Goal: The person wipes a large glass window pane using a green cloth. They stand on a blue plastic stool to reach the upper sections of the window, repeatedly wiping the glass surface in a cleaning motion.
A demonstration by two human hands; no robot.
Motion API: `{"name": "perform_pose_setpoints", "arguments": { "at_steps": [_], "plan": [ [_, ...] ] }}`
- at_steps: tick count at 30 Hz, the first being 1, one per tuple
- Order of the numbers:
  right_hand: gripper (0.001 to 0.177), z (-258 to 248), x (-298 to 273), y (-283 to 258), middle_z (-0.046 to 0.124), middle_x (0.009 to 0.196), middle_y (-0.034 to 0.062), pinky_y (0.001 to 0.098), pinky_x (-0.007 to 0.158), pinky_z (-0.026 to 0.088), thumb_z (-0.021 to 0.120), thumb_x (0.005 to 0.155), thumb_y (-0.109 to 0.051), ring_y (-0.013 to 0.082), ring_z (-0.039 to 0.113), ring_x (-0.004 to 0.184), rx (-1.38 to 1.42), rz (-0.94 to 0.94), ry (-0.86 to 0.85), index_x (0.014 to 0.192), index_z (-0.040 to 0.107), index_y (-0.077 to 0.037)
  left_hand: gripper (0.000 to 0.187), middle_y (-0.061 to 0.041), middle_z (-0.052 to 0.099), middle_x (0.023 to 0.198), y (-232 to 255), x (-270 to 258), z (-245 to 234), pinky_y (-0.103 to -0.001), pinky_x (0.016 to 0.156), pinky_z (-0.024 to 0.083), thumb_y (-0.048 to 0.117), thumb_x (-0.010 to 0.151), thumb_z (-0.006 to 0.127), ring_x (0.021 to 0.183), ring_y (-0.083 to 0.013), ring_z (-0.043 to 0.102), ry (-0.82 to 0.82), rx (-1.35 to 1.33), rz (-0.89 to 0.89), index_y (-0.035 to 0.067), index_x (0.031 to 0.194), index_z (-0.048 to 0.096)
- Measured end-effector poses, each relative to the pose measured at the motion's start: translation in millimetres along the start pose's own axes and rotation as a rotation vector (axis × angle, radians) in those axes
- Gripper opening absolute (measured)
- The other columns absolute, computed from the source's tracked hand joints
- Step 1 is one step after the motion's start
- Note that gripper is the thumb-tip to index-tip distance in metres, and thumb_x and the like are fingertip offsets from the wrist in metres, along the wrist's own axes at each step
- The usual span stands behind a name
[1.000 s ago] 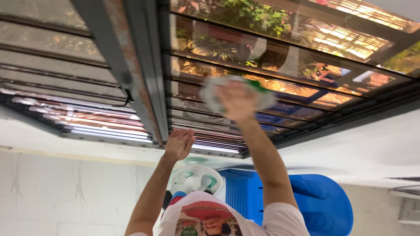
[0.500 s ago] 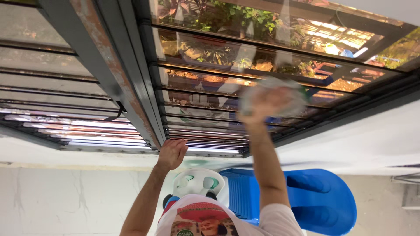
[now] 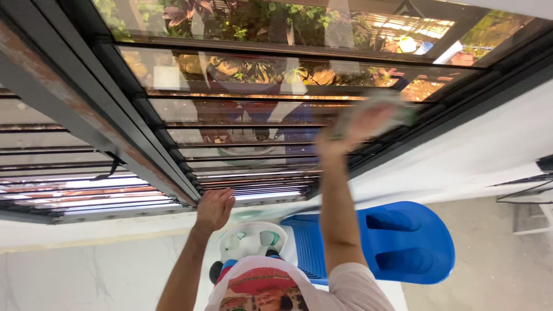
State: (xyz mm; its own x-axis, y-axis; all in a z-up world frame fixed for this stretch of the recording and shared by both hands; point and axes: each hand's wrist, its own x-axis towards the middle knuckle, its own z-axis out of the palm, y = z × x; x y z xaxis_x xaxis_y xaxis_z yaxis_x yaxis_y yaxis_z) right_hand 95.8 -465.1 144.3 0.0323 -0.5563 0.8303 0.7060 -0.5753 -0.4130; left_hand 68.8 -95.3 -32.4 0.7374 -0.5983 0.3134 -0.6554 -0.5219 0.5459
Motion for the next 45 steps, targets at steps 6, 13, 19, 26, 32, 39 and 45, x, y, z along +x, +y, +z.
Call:
{"name": "perform_pose_setpoints", "arguments": {
  "at_steps": [6,13,19,26,32,39,45],
  "plan": [
    [0.056,-52,56,-4,0.011,0.178,0.0084,0.0481,0.134,0.013,0.051,0.118,-0.010,0.0307,0.011,0.165,-0.636,-0.300,-0.022,0.167,0.026,-0.021,0.034,-0.010,0.074,0.115,-7,-10,2,-0.047,0.099,0.046,0.031,0.098,0.054,0.106,-0.0321,0.066,-0.032,0.030,-0.057,0.008,0.115,0.073],
    [0.087,135,-35,-85,0.010,0.170,0.0171,0.0684,0.123,-0.007,0.059,0.088,-0.054,0.0393,0.001,0.159,-0.742,-0.396,-0.545,0.163,0.029,-0.022,0.028,-0.013,0.075,0.110,-8,-30,-30,-0.047,0.094,0.049,0.026,0.098,0.059,0.101,-0.0338,0.068,0.185,-0.059,-0.011,0.006,0.110,0.074],
    [0.086,218,-92,-116,0.008,0.176,0.0165,0.0713,0.125,-0.013,0.072,0.093,-0.044,0.0410,-0.001,0.165,-0.952,-0.699,-0.707,0.167,0.034,-0.029,0.028,-0.014,0.075,0.111,-21,-40,-51,-0.047,0.093,0.049,0.025,0.098,0.059,0.102,-0.0325,0.070,0.221,-0.050,-0.050,0.004,0.111,0.073],
    [0.085,81,9,-49,0.015,0.177,0.0059,0.0576,0.129,0.004,0.037,0.101,-0.074,0.0298,0.012,0.165,-0.591,-0.397,-0.244,0.169,0.015,-0.027,0.030,-0.011,0.074,0.115,-19,-10,-35,-0.047,0.097,0.047,0.027,0.098,0.058,0.107,-0.0299,0.068,0.155,-0.033,-0.006,0.006,0.115,0.072],
    [0.055,-85,111,22,0.017,0.176,-0.0026,0.0518,0.136,0.010,0.050,0.121,-0.037,0.0232,0.014,0.163,-0.478,-0.168,0.077,0.171,0.028,-0.029,0.032,-0.012,0.073,0.117,-27,4,-35,-0.047,0.099,0.046,0.028,0.099,0.057,0.109,-0.0303,0.067,0.162,-0.009,0.085,0.005,0.117,0.071],
    [0.074,9,81,13,0.009,0.174,0.0060,0.0613,0.126,0.000,0.046,0.105,-0.049,0.0318,0.005,0.159,-1.405,-0.442,0.182,0.169,0.021,-0.023,0.031,-0.012,0.074,0.114,-31,1,-60,-0.046,0.097,0.048,0.027,0.099,0.059,0.105,-0.0304,0.068,0.174,-0.024,0.044,0.005,0.117,0.071],
    [0.083,209,-83,-119,0.026,0.162,0.0134,0.0859,0.094,0.014,0.063,0.076,-0.042,0.0480,0.023,0.145,-1.036,-0.469,-1.195,0.154,0.040,-0.027,0.031,-0.013,0.074,0.115,-21,7,-62,-0.048,0.098,0.046,0.026,0.098,0.059,0.104,-0.0304,0.068,0.211,0.014,0.073,0.005,0.116,0.071]
  ]
}}
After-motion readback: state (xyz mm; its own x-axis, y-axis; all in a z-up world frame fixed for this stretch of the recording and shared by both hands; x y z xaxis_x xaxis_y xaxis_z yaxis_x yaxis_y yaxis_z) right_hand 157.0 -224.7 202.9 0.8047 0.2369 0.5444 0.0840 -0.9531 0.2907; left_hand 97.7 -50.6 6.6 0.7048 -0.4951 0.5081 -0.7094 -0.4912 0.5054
